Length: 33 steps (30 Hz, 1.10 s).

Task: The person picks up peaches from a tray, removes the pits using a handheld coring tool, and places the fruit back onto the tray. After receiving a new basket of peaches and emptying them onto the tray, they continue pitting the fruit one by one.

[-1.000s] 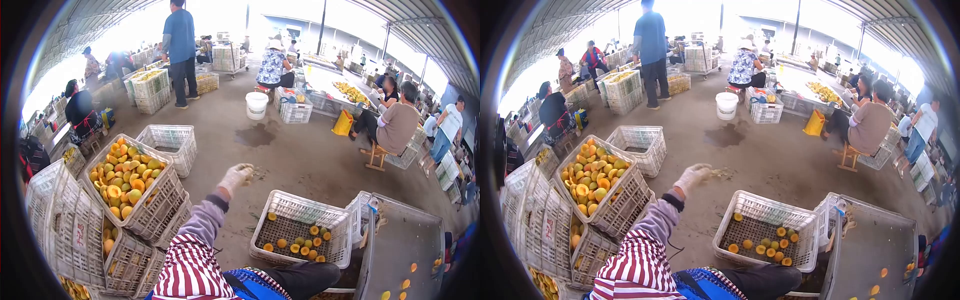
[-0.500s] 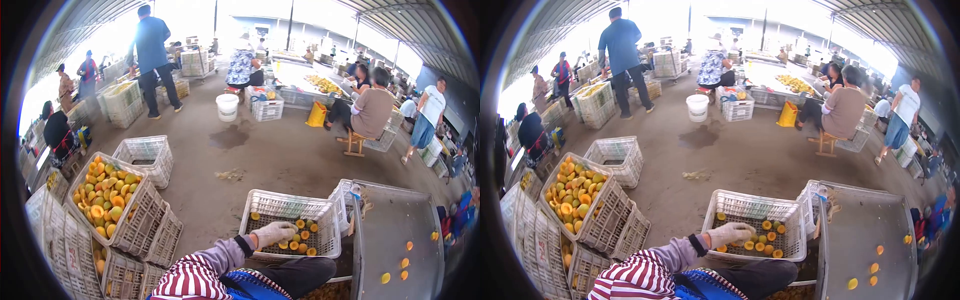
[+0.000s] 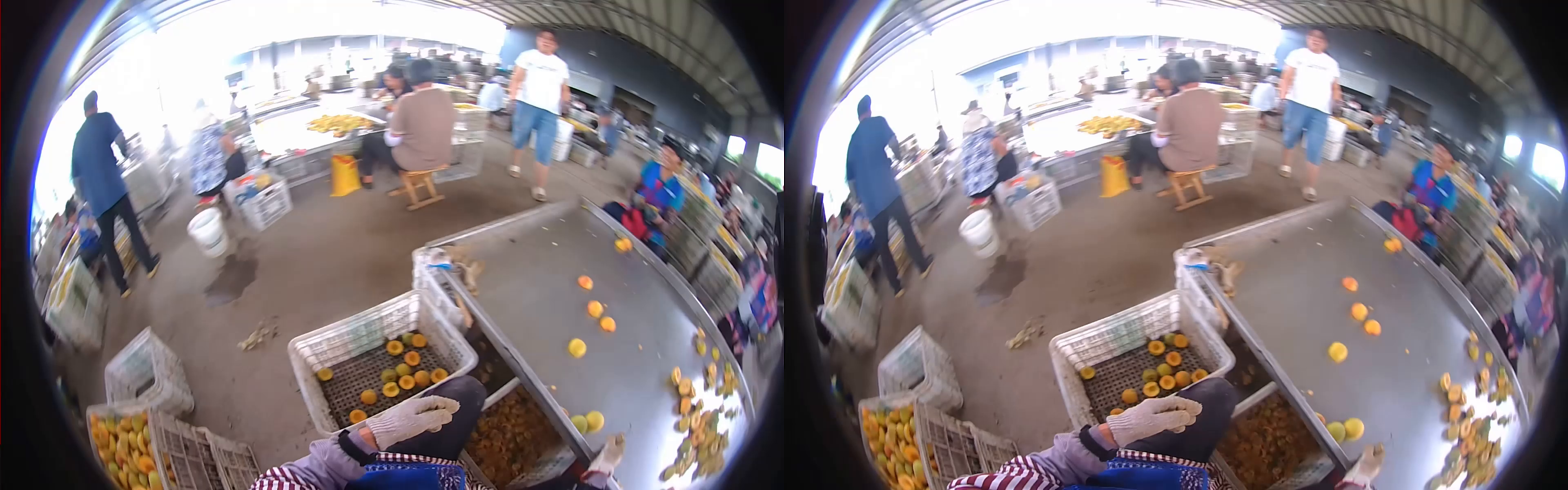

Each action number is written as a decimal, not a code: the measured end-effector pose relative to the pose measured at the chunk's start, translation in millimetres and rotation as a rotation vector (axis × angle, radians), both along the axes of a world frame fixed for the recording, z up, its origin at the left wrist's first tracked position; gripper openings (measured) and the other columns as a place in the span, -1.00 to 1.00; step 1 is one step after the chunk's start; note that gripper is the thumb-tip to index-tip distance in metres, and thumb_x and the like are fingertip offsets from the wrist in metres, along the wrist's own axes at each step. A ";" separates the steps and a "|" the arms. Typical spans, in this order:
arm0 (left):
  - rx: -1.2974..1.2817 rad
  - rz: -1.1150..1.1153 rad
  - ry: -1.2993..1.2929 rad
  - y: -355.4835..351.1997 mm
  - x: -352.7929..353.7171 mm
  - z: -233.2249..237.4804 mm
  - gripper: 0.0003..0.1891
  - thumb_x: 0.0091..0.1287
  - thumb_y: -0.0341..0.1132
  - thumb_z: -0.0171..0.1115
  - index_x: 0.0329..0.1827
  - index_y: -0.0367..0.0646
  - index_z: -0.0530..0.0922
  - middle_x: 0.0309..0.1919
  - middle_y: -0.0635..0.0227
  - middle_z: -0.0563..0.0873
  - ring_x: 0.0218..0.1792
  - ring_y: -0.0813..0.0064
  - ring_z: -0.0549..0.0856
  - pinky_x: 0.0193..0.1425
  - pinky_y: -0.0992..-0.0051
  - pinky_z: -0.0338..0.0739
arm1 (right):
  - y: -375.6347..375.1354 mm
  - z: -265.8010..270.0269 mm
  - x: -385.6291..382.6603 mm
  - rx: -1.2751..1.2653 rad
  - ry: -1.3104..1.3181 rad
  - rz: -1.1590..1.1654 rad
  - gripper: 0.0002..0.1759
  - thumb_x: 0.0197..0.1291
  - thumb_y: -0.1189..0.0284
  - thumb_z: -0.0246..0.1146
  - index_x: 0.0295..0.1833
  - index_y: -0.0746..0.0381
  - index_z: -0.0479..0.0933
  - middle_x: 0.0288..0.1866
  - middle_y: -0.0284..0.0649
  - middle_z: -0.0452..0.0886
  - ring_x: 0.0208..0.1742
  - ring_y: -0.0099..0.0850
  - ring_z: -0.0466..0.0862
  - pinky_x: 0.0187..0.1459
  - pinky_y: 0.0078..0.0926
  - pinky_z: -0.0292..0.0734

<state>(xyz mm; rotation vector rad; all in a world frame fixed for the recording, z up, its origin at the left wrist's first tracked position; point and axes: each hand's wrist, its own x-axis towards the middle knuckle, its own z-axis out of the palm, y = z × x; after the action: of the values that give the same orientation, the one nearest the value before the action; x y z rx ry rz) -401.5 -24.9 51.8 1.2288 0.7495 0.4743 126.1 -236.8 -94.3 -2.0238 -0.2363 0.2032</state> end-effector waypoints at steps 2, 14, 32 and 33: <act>0.009 -0.058 0.015 -5.8 10.3 5.7 -0.53 0.55 -0.10 0.21 0.37 -0.21 0.54 0.08 0.36 0.69 -0.05 0.56 0.65 0.12 0.54 0.59 | 3.9 14.0 -21.2 0.086 -0.031 -0.033 -0.40 0.29 0.38 0.27 0.40 0.42 0.41 0.32 -0.07 0.58 0.33 -0.28 0.55 0.41 -0.37 0.34; -0.013 -0.167 0.015 -42.0 22.5 27.8 -0.56 0.58 -0.21 0.16 0.41 -0.28 0.50 0.23 0.26 0.65 0.17 0.50 0.64 0.28 0.47 0.58 | -1.2 29.8 -45.7 0.090 -0.164 -0.077 -0.57 0.24 0.21 0.29 0.08 0.30 0.54 -0.21 -0.16 0.67 -0.18 -0.31 0.65 -0.04 -0.30 0.55; 0.024 -0.374 -0.011 -25.7 59.0 36.3 -0.58 0.56 -0.32 0.19 0.41 -0.28 0.49 0.12 0.32 0.68 0.10 0.56 0.63 0.23 0.54 0.56 | 0.4 78.8 -76.5 0.099 0.082 -0.092 -0.52 0.22 0.13 0.27 0.14 0.20 0.52 -0.38 -0.20 0.58 -0.58 -0.38 0.52 -0.62 -0.35 0.41; 0.035 -0.421 -0.011 -18.9 68.4 44.0 -0.57 0.56 -0.32 0.18 0.43 -0.28 0.47 0.14 0.29 0.66 0.13 0.55 0.62 0.26 0.50 0.54 | 1.5 78.6 -73.8 0.083 0.093 -0.097 -0.51 0.23 0.13 0.27 0.15 0.22 0.53 -0.36 -0.20 0.61 -0.52 -0.37 0.57 -0.53 -0.33 0.47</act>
<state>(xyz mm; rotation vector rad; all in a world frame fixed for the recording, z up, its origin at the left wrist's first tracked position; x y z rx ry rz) -333.1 -43.8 95.8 1.3724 0.4560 0.1479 52.3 -235.3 -15.7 -1.9334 -0.0866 0.2220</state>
